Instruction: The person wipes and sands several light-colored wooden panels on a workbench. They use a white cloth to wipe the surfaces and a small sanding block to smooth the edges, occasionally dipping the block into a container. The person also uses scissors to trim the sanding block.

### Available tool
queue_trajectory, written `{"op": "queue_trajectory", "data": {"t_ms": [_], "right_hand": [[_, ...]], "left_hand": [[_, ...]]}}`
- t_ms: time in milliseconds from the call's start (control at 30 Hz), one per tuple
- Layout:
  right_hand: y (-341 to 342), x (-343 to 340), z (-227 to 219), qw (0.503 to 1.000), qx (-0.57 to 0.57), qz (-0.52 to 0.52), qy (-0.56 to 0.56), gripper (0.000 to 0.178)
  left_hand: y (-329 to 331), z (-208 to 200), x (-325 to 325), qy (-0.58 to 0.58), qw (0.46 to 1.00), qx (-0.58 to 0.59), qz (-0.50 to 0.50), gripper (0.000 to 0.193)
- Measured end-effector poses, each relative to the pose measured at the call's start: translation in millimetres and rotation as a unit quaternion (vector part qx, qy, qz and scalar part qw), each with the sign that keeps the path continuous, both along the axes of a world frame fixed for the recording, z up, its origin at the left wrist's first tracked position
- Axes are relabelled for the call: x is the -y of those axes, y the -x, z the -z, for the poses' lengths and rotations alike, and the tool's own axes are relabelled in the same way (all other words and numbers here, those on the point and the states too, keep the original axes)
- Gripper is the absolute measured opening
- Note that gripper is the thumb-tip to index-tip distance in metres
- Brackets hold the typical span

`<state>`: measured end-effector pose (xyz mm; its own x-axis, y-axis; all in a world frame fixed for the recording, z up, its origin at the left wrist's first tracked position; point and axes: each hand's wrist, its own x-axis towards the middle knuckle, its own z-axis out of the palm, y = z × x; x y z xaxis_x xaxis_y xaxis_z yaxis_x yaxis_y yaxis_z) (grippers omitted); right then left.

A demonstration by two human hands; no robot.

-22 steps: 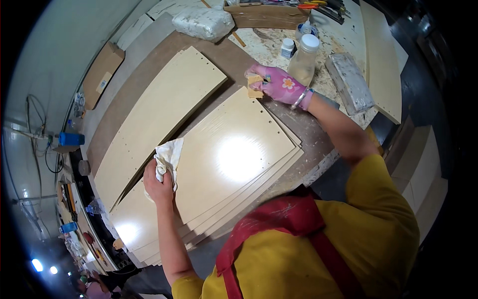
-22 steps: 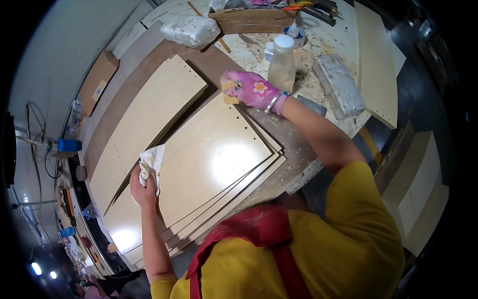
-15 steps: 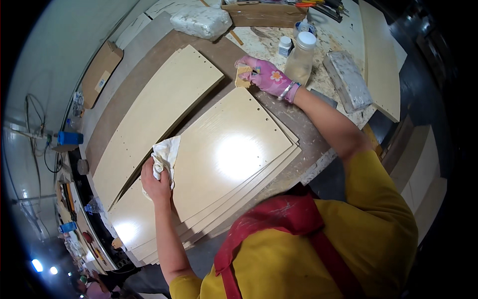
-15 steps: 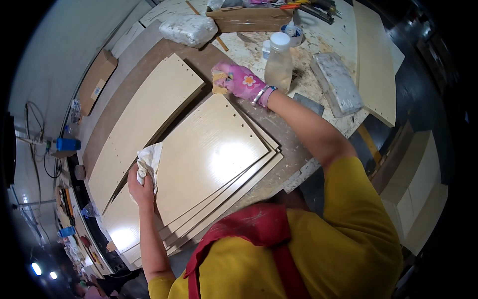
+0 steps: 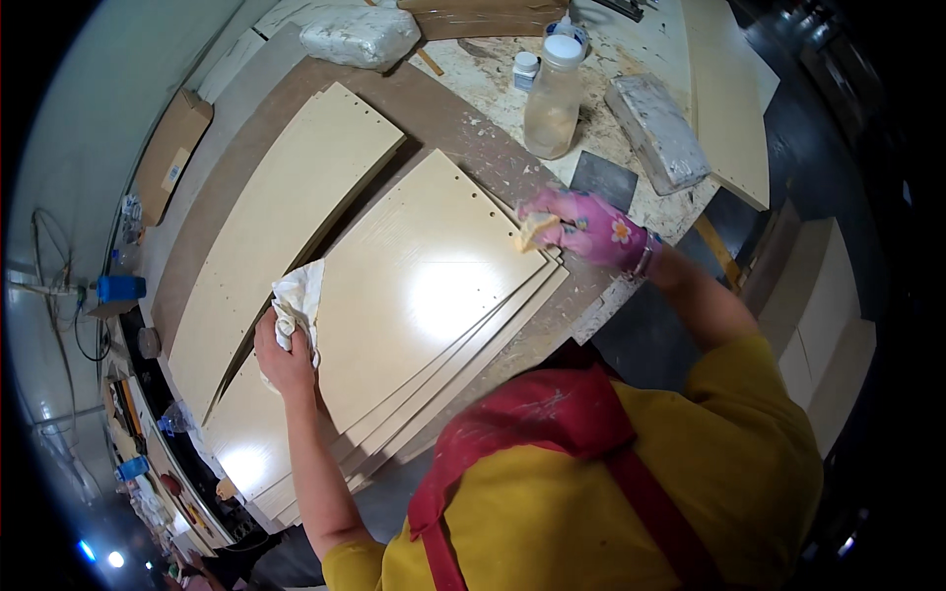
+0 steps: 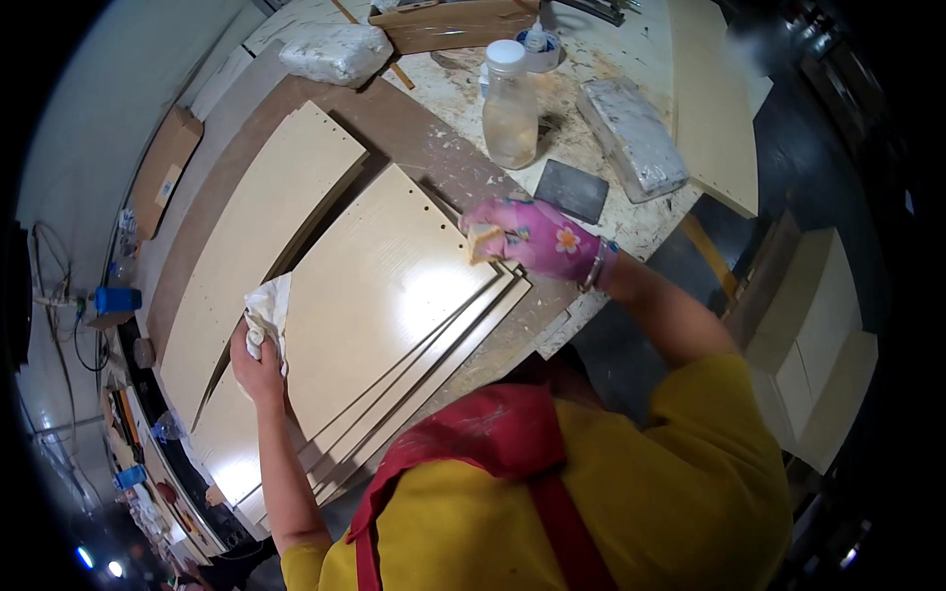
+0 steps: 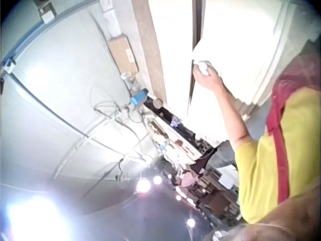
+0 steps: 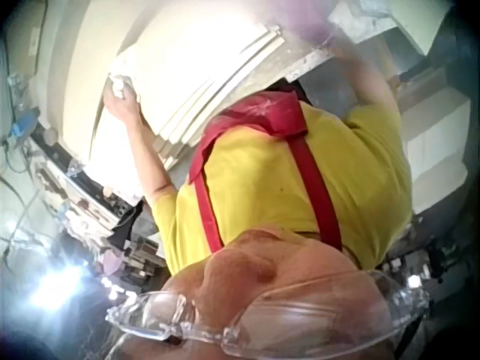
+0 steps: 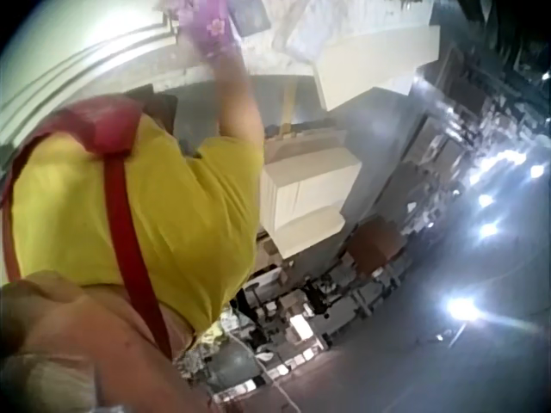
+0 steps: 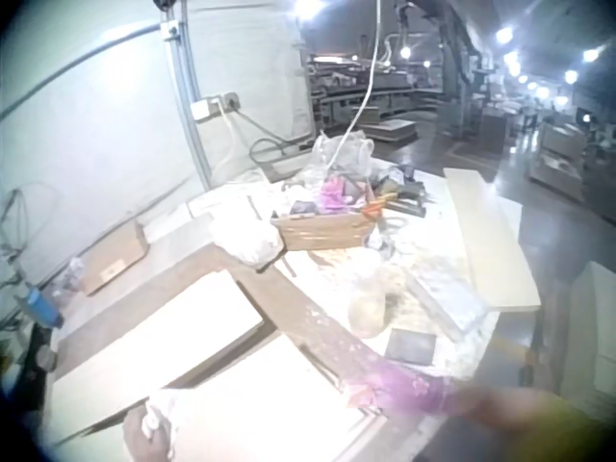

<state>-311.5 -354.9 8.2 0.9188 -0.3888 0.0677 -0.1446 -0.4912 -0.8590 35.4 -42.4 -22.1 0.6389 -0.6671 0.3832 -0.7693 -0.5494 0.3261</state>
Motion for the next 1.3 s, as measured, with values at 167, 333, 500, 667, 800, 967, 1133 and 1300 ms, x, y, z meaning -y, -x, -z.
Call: {"op": "queue_trajectory", "data": {"t_ms": [167, 333, 500, 667, 800, 967, 1133, 1300], "right_hand": [[47.4, -22.9, -5.0, 0.997, -0.05, -0.032, -0.055, 0.032], [48.6, -55.7, -2.6, 0.956, 0.05, 0.152, -0.248, 0.032], [-22.5, -105.9, 13.4, 0.928, 0.207, 0.162, -0.263, 0.033], [-66.6, -120.3, 33.3, 0.91, 0.227, 0.141, -0.317, 0.036], [-65.4, -133.2, 39.6, 0.873, 0.276, 0.198, -0.351, 0.039], [-76.6, -152.0, 7.4, 0.931, 0.089, 0.332, -0.12, 0.045], [-15.4, -126.7, 12.9, 0.867, 0.231, 0.405, -0.174, 0.036], [22.6, -112.4, 6.9, 0.821, 0.156, 0.548, 0.029, 0.039]], "left_hand": [[1.4, 1.4, 4.6, 0.008, 1.0, 0.0, 0.015, 0.038], [-1.3, 8.6, 0.3, 0.087, 0.994, -0.065, -0.008, 0.034], [-14.9, -21.7, 2.9, 0.009, 0.981, -0.184, -0.056, 0.042], [-69.6, -51.8, -93.2, -0.137, 0.964, -0.202, -0.108, 0.038], [-94.7, -26.7, -137.1, -0.033, 0.981, -0.163, -0.103, 0.036], [-83.9, 25.7, -177.6, 0.11, 0.989, -0.085, -0.046, 0.037], [-69.7, 11.3, -160.5, 0.128, 0.979, -0.16, 0.024, 0.034], [-72.3, 2.0, -163.6, 0.111, 0.981, -0.156, 0.035, 0.032]]}}
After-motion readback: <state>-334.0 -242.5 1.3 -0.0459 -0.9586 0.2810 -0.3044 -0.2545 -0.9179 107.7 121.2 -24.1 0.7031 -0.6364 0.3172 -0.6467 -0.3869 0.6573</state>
